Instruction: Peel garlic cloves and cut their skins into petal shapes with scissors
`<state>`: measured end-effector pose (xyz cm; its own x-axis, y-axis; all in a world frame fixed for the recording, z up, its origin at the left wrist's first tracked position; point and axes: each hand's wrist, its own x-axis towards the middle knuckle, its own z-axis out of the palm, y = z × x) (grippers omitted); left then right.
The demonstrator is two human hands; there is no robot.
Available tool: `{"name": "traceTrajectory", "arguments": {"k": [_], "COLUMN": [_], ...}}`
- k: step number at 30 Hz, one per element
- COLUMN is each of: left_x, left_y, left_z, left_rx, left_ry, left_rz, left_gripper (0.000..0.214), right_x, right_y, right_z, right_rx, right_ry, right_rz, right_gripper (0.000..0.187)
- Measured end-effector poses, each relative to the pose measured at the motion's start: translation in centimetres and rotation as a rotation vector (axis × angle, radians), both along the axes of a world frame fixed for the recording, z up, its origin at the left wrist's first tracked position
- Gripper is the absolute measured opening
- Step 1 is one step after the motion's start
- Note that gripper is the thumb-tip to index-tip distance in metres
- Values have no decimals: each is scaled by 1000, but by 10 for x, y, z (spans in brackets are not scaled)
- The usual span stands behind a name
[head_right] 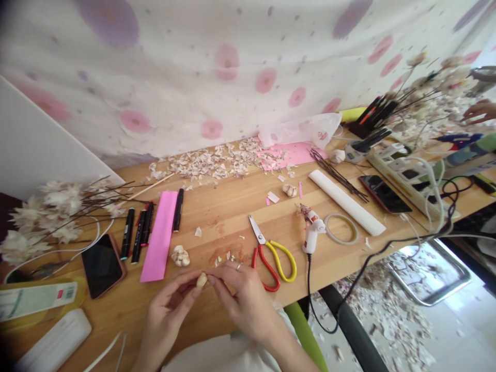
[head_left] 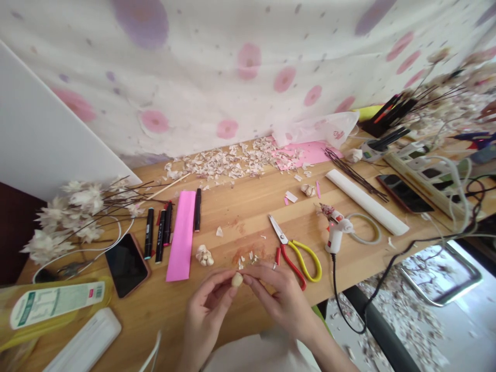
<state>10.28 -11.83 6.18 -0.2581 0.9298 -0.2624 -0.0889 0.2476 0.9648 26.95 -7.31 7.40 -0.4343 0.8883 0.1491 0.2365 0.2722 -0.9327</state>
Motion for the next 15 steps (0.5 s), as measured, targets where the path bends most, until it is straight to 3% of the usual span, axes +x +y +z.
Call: {"name": "traceTrajectory", "arguments": {"k": [9, 15], "left_x": [3, 8], "left_y": [2, 6], "left_z": [-2, 3], "left_rx": [12, 34], "left_ry": [-80, -105], "left_rz": [-49, -52], "left_gripper": [25, 24], "right_x": [3, 5], "right_y": [-1, 5], "right_z": [-2, -2], "right_rx": [-77, -17], "right_ry": [25, 16], "right_rz": [0, -6], "right_gripper": [18, 20]}}
